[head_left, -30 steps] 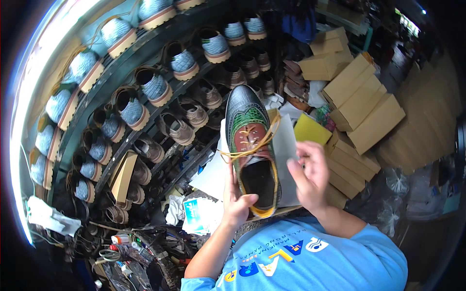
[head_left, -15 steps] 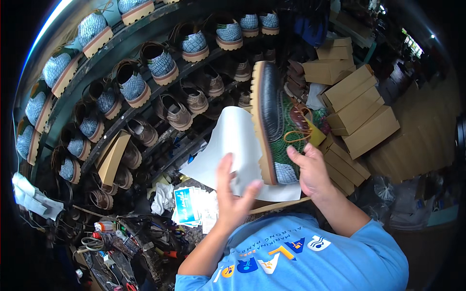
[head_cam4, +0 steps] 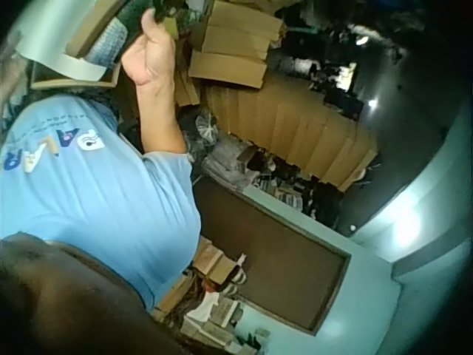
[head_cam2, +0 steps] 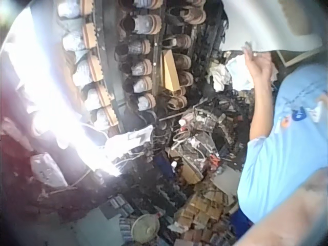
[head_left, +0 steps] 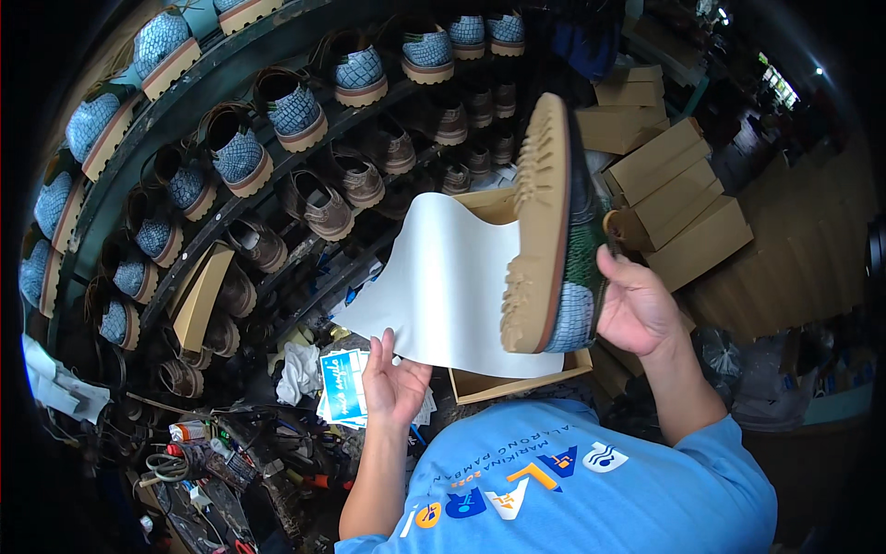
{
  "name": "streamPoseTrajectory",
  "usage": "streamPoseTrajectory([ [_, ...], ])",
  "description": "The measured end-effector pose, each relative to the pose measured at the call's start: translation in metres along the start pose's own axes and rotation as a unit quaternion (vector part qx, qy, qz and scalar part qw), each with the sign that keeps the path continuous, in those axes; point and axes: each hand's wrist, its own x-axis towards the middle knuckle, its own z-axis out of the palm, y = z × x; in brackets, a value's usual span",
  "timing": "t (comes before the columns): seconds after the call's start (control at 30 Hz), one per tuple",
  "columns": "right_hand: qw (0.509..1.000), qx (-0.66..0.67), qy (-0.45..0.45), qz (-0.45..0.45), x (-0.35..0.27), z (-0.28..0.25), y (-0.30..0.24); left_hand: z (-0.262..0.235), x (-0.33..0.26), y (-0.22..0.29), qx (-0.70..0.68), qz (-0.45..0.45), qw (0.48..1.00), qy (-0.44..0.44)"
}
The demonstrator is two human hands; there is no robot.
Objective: Preparing shoe labels, inspecting the manufactured shoe, wrapping it in paper, and boxing it up.
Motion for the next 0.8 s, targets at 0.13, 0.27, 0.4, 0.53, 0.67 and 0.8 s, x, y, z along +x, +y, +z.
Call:
streamPoseTrajectory([
  [0.13,0.998,-0.021,0.061,0.002,0.019,-0.006,0.037,-0.020,0.025,0.001,0.002,0.033,0.998,-0.044],
  [0.27,0.993,-0.015,0.098,0.070,0.029,0.005,0.068,0.007,-0.013,-0.011,0.212,0.195,0.955,-0.069],
  [0.4,0.989,-0.014,0.113,0.095,0.040,-0.005,0.090,0.014,-0.044,-0.018,0.582,0.322,0.745,-0.053],
  [0.53,0.982,-0.030,0.139,0.126,0.044,-0.007,0.098,0.029,-0.063,-0.025,0.754,0.406,0.509,-0.079],
  [0.67,0.980,-0.054,0.154,0.116,0.043,-0.007,0.096,0.034,-0.073,-0.014,0.777,0.398,0.485,-0.056],
  [0.8,0.983,-0.033,0.111,0.144,0.047,-0.011,0.096,0.041,-0.083,-0.011,0.776,0.405,0.479,-0.063],
])
